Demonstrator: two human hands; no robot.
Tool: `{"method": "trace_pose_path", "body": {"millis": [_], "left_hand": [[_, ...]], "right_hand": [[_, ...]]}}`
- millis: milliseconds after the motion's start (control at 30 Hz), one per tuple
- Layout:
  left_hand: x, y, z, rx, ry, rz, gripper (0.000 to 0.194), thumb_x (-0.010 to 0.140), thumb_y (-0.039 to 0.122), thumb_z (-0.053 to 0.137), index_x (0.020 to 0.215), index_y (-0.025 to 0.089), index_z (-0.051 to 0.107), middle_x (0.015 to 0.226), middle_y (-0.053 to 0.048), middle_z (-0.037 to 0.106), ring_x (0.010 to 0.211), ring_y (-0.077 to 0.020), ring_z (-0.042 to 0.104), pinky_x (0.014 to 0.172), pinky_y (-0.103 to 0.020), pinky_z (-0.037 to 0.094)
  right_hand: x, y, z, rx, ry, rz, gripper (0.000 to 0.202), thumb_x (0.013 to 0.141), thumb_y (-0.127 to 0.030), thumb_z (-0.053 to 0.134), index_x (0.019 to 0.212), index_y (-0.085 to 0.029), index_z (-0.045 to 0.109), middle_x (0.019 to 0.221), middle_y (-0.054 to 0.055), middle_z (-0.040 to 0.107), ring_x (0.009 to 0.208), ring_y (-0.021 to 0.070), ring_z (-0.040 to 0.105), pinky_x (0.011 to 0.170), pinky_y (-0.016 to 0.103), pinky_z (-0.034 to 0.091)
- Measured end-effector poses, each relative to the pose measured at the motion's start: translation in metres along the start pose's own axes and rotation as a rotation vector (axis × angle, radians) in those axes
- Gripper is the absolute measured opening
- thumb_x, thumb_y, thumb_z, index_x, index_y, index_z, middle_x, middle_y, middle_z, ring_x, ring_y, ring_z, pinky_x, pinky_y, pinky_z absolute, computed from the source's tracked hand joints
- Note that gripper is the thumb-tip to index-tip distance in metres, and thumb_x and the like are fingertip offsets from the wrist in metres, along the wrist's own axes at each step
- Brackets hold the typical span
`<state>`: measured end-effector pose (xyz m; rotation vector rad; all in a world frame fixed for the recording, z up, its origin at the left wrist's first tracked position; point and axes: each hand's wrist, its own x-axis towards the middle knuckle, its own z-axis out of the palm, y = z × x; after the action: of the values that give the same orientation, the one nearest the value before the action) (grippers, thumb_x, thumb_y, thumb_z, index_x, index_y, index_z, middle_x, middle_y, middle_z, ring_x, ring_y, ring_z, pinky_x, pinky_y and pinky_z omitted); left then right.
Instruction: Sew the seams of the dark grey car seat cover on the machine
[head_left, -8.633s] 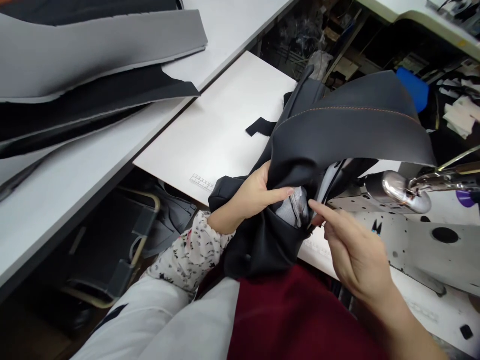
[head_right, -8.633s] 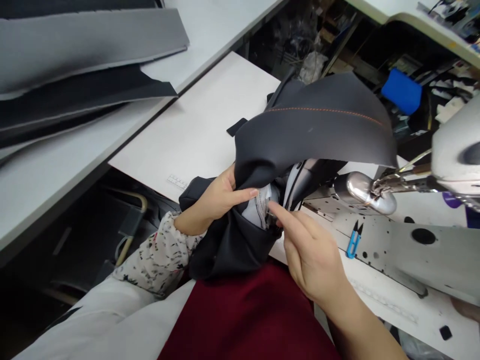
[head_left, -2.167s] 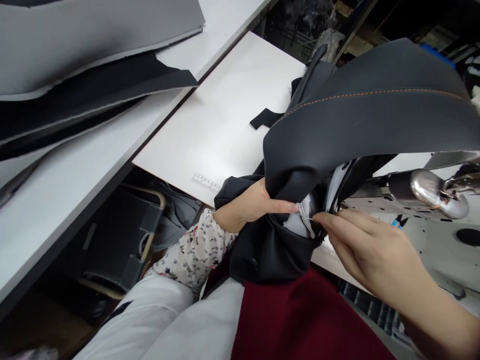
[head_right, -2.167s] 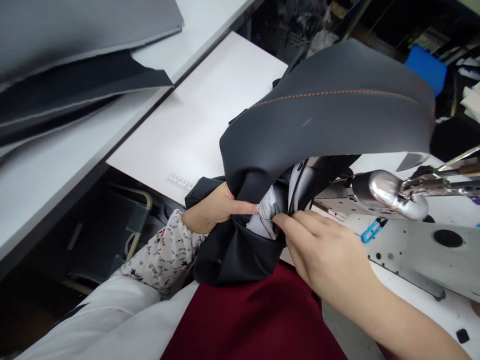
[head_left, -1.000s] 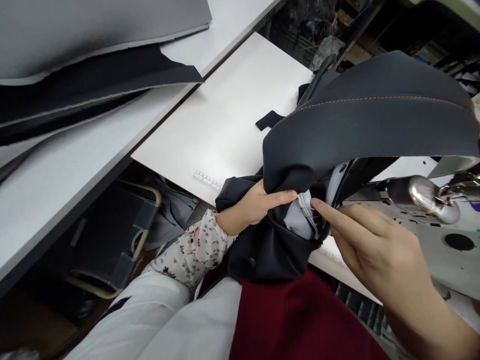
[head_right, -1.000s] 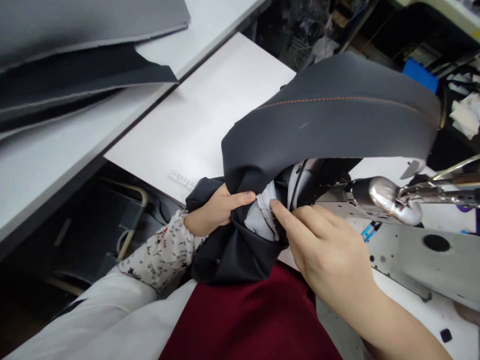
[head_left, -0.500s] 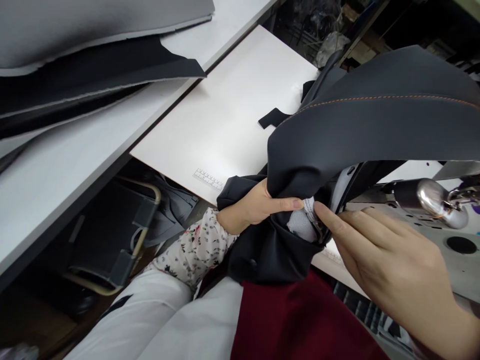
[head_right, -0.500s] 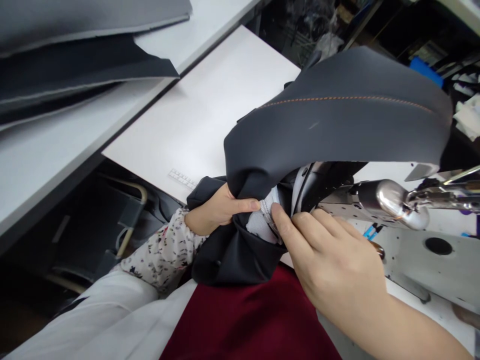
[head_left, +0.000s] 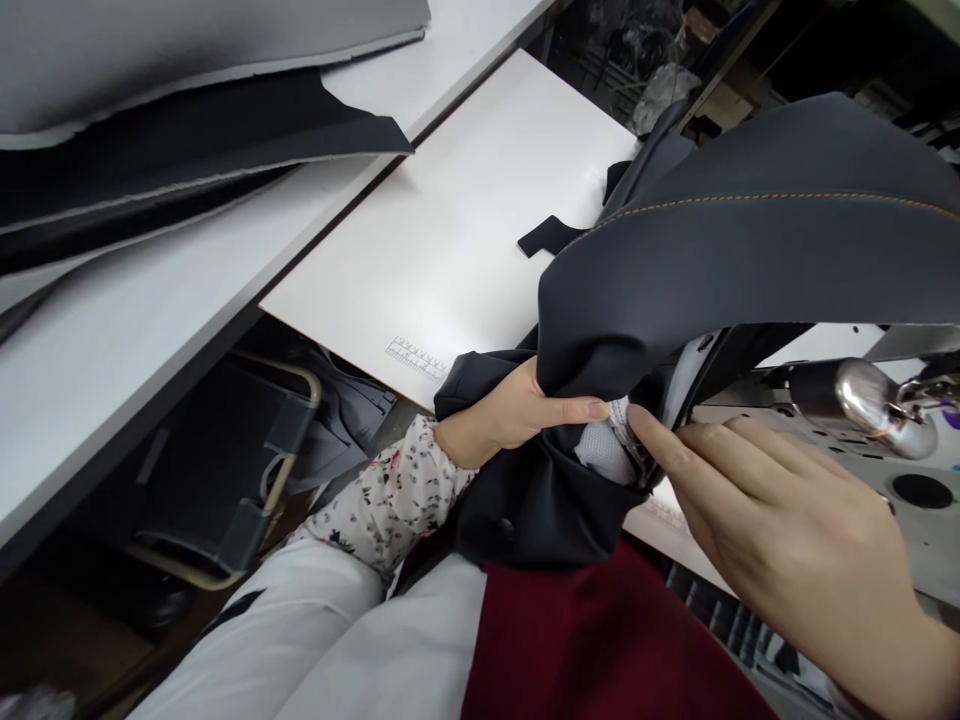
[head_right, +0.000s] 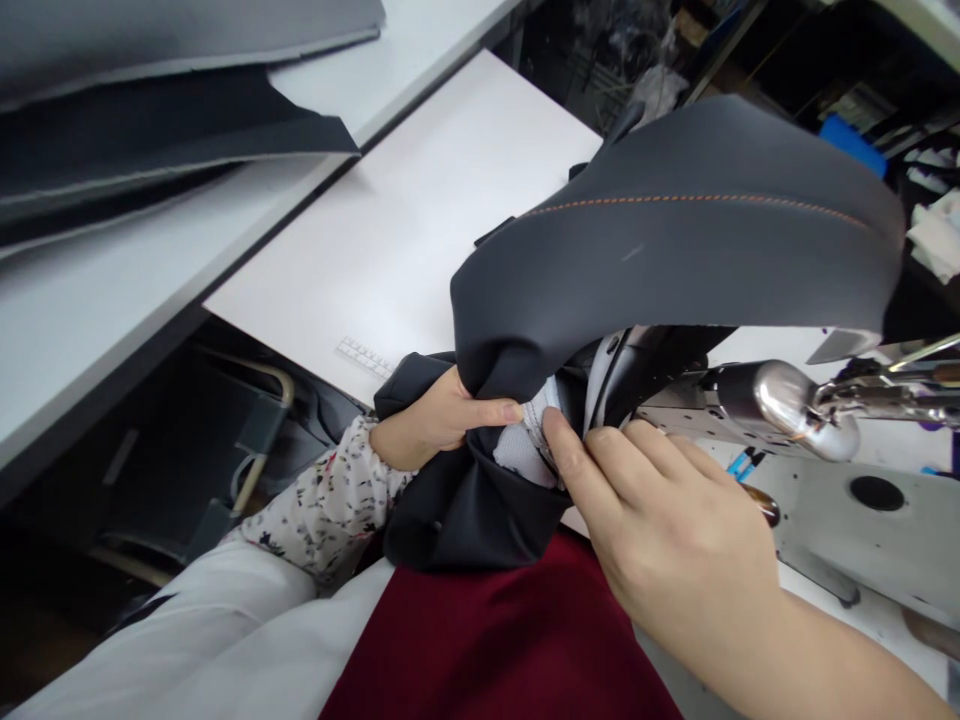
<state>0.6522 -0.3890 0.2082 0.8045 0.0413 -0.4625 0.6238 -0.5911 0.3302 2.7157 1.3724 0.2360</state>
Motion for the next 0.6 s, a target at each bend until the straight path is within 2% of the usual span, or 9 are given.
{"method": "trace_pose_path", "body": {"millis": [267, 400, 500, 600], "left_hand": [[0.0, -0.001, 0.0, 0.014, -0.002, 0.013, 0.035, 0.066, 0.028, 0.094, 0.096, 0.018, 0.079, 0.095, -0.002, 0.078, 0.096, -0.0218, 0.073, 0.096, -0.036, 0.056], [0.0, -0.002, -0.003, 0.026, -0.022, 0.022, 0.034, 0.067, 0.028, 0.094, 0.096, 0.018, 0.08, 0.093, -0.002, 0.079, 0.092, -0.02, 0.073, 0.095, -0.035, 0.057], [0.0, -0.004, -0.005, 0.056, -0.015, 0.02, 0.041, 0.065, 0.034, 0.095, 0.099, 0.018, 0.08, 0.098, -0.004, 0.079, 0.099, -0.0242, 0.073, 0.095, -0.037, 0.058], [0.001, -0.005, -0.007, 0.075, -0.046, 0.034, 0.042, 0.064, 0.035, 0.095, 0.099, 0.018, 0.08, 0.101, -0.004, 0.079, 0.101, -0.025, 0.072, 0.096, -0.038, 0.058]], "right_hand": [[0.006, -0.001, -0.004, -0.08, -0.018, -0.07, 0.041, 0.092, -0.001, 0.053, 0.131, -0.001, 0.064, 0.079, 0.009, 0.066, 0.077, 0.026, 0.052, 0.072, 0.04, 0.04], [0.007, 0.001, -0.004, -0.075, -0.019, -0.101, 0.035, 0.095, -0.005, 0.052, 0.128, -0.003, 0.065, 0.083, 0.009, 0.067, 0.077, 0.0251, 0.056, 0.073, 0.04, 0.042], [0.006, 0.008, 0.004, 0.063, 0.005, -0.055, 0.021, 0.098, -0.01, 0.054, 0.116, -0.009, 0.066, 0.082, 0.006, 0.065, 0.075, 0.0208, 0.058, 0.068, 0.035, 0.043], [0.008, 0.016, 0.014, 0.389, -0.001, 0.049, 0.01, 0.1, -0.011, 0.054, 0.103, -0.016, 0.063, 0.077, 0.001, 0.062, 0.066, 0.0127, 0.057, 0.062, 0.028, 0.043]]}}
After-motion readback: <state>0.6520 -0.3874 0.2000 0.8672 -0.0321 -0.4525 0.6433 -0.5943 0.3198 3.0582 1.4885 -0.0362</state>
